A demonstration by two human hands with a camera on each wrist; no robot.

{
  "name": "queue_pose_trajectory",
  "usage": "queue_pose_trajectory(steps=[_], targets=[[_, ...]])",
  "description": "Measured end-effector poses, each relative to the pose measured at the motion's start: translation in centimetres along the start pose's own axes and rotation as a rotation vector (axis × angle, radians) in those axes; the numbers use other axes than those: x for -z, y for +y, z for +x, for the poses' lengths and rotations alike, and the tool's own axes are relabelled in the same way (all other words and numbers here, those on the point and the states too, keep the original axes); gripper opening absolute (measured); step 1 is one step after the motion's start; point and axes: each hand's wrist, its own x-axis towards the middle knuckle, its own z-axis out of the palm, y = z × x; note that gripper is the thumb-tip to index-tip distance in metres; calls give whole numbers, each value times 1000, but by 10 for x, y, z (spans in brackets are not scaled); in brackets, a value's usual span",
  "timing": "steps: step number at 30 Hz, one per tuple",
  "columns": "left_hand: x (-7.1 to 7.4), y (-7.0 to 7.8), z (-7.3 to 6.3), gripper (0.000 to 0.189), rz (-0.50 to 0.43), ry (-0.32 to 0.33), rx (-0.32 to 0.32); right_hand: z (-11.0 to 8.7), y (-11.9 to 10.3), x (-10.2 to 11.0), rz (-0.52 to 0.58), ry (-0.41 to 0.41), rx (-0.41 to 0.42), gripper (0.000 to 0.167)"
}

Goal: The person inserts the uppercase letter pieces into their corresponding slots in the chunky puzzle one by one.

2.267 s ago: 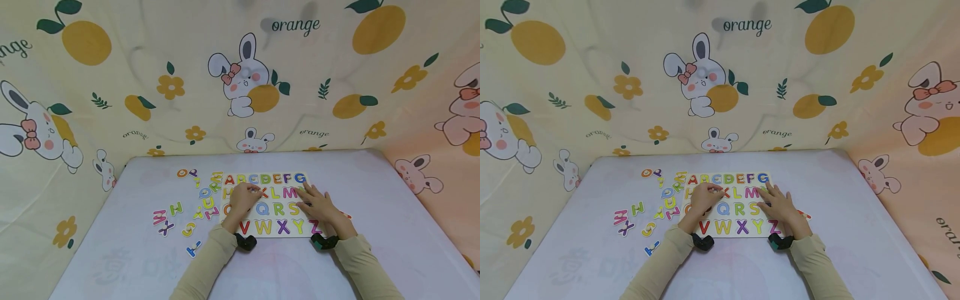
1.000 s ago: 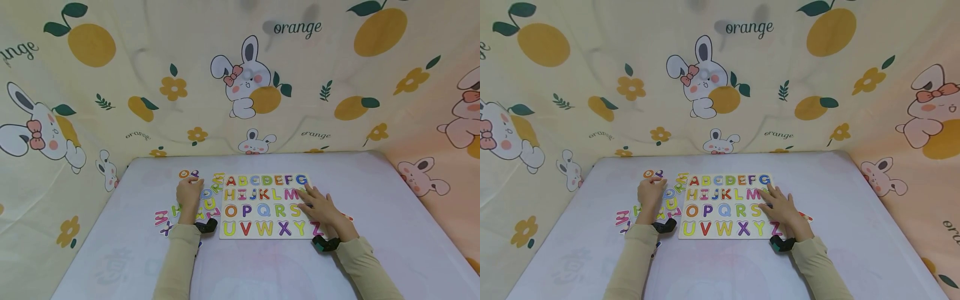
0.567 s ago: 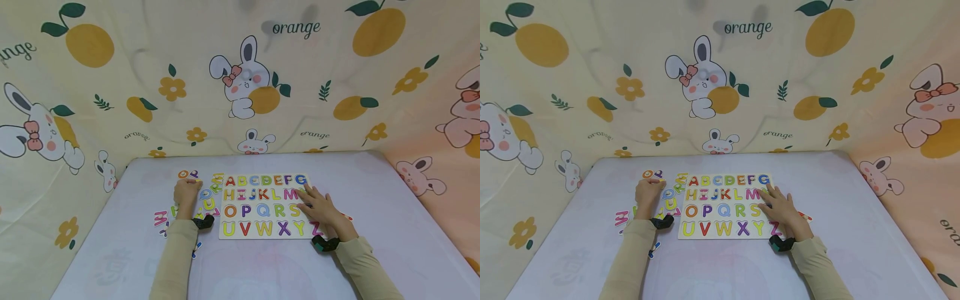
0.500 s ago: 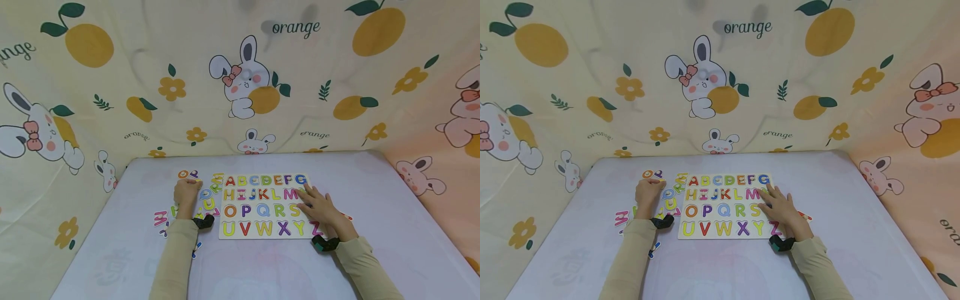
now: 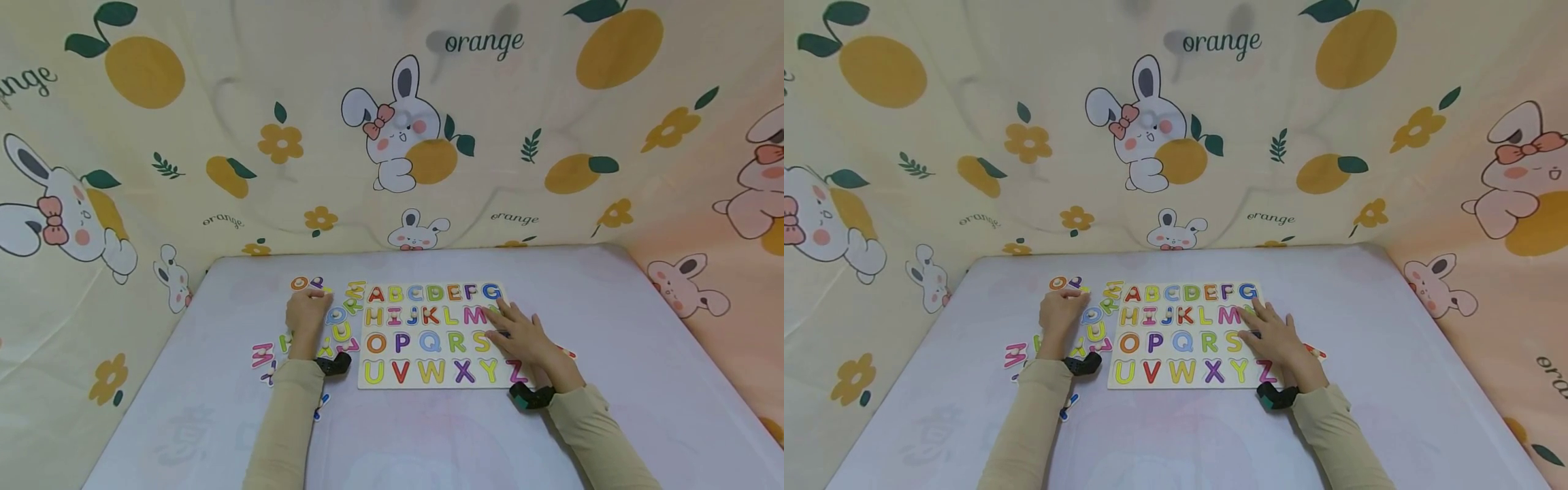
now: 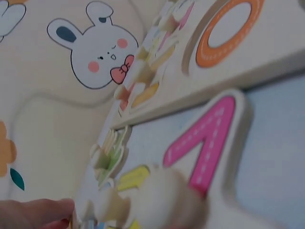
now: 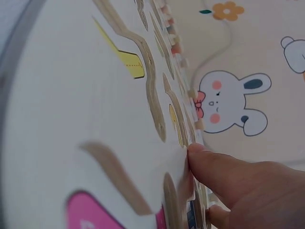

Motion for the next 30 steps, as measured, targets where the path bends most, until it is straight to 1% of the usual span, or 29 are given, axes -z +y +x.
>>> queue_pose_trajectory(steps=[6,8,11,15,18,25,30], targets=[[0,6,-7,30,-31,-11,-73,1,2,-1,-1,6,3,59],[-1,9,-11,29,-40,-22,-112,1,2,-1,2,6,2,59],[-3,13,-16,28,-47,-66,-183,1,1,-1,2,6,1,59],[-8,20,-23,26,-37,-120,-257,1,1,-1,1,4,-1,59],[-13,25,-29,24,-33,-142,-289,0,1,-1,0,3,-2,59],[-23,35,-42,19,-67,-189,-379,0,1,-1,-4,7,2,60],[-29,47,-55,21,-60,-249,-417,-1,0,0,-2,6,2,59]])
